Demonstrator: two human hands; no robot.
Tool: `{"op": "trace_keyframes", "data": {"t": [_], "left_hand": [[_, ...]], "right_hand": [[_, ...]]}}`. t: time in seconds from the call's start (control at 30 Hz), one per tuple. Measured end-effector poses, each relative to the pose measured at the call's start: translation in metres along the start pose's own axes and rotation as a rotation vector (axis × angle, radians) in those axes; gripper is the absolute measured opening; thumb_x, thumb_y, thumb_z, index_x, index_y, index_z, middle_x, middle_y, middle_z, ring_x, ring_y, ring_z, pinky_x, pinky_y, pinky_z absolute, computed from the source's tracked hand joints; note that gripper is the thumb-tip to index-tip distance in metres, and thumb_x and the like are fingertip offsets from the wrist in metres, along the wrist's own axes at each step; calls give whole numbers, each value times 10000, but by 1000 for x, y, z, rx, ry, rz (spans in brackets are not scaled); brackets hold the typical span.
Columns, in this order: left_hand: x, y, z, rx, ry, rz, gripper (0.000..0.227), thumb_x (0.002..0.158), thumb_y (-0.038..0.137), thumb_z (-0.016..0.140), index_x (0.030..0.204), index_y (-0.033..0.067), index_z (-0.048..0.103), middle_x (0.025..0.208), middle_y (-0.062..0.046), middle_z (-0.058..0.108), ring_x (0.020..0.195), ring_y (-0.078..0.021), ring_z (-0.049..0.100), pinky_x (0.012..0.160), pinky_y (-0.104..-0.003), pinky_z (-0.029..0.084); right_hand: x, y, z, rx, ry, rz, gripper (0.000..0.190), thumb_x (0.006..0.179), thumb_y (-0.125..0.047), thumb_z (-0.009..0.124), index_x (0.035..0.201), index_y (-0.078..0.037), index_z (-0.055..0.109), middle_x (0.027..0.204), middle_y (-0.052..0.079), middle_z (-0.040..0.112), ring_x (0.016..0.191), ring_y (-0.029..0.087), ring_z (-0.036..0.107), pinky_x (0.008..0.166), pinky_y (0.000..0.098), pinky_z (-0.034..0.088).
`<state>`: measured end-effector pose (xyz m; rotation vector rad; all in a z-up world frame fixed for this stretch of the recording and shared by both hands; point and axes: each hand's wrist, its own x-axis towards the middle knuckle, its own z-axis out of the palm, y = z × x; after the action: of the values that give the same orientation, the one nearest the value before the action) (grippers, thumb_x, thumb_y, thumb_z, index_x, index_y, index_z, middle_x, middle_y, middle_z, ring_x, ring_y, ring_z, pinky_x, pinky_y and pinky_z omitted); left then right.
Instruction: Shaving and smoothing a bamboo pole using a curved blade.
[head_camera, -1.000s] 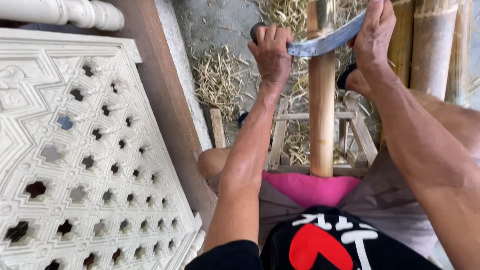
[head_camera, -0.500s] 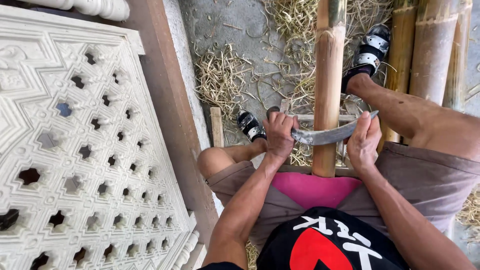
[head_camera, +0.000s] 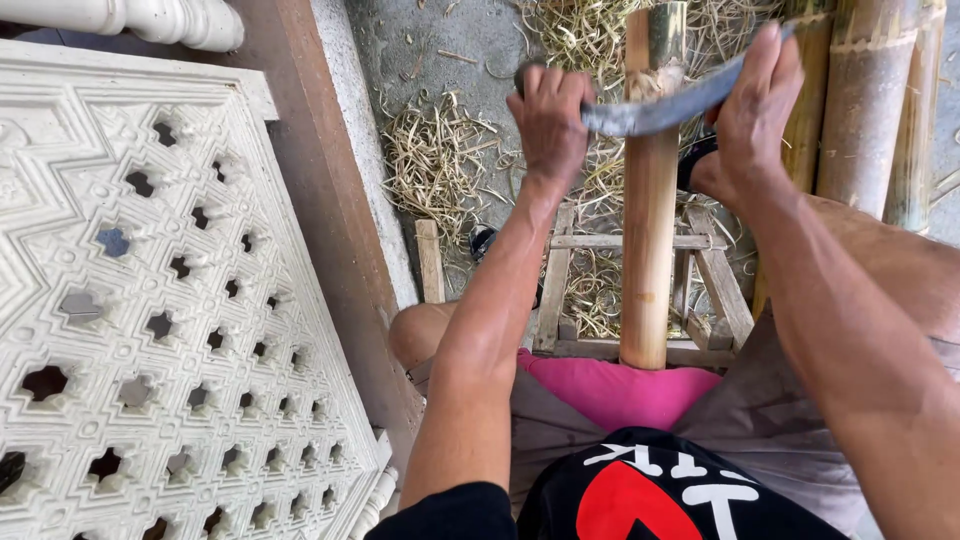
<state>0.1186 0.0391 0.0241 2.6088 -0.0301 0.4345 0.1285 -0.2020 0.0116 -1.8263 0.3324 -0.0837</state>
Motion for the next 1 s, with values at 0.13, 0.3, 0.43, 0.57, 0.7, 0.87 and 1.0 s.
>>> {"op": "trace_keyframes", "data": {"t": [0.13, 0.3, 0.43, 0.57, 0.7, 0.87, 1.0], "left_hand": [[7, 9, -11, 33, 37, 21, 225, 1020, 252, 614, 807, 187, 581, 819, 28, 552, 932, -197, 511, 825, -404, 353], [-67, 32, -52, 31, -73, 16, 233, 1000, 270, 676, 805, 174, 593, 803, 11, 549, 915, -217, 510, 819, -441, 361], [-141, 53, -96, 15, -176, 32, 230, 1001, 249, 680, 809, 156, 597, 859, -5, 570, 948, -223, 521, 860, -452, 376], [-145, 68, -123, -16, -239, 25, 243, 947, 224, 723, 770, 130, 585, 819, -10, 562, 914, -222, 544, 839, -472, 353], [-129, 63, -118, 16, -276, 35, 260, 976, 214, 746, 772, 147, 600, 793, -12, 546, 885, -224, 537, 797, -448, 347], [-114, 37, -77, 77, -188, 101, 235, 1017, 273, 681, 825, 158, 610, 842, 9, 553, 908, -203, 512, 824, -430, 367], [-58, 21, -51, 73, -162, 69, 183, 1007, 237, 661, 835, 185, 624, 854, 25, 562, 939, -194, 519, 842, -438, 375]], "right_hand": [[0, -42, -2, 179, -97, 138, 436, 1190, -481, 428, 1140, -59, 524, 855, 23, 522, 623, 144, 549, 518, 343, 463], [-72, -53, -25, 172, -109, 401, 385, 1137, -470, 358, 1058, -123, 505, 786, 18, 527, 579, 123, 538, 441, 304, 487], [-168, -43, -54, 52, -57, 478, 427, 1161, -433, 383, 985, -71, 526, 768, 30, 523, 595, 126, 505, 472, 313, 447], [-207, -19, -59, 55, 65, 539, 477, 1145, -432, 439, 883, -35, 482, 681, 11, 468, 531, 125, 459, 440, 330, 405], [-196, -28, -54, 58, 57, 472, 462, 1172, -434, 439, 925, -51, 508, 697, 4, 481, 554, 114, 467, 472, 313, 403], [-163, 0, -50, 89, 4, 383, 487, 1222, -430, 397, 975, -30, 521, 813, 12, 518, 684, 95, 515, 554, 299, 463], [-81, -37, -20, 148, -19, 377, 437, 1164, -483, 393, 1040, -86, 529, 754, 21, 556, 560, 139, 537, 459, 316, 440]]}}
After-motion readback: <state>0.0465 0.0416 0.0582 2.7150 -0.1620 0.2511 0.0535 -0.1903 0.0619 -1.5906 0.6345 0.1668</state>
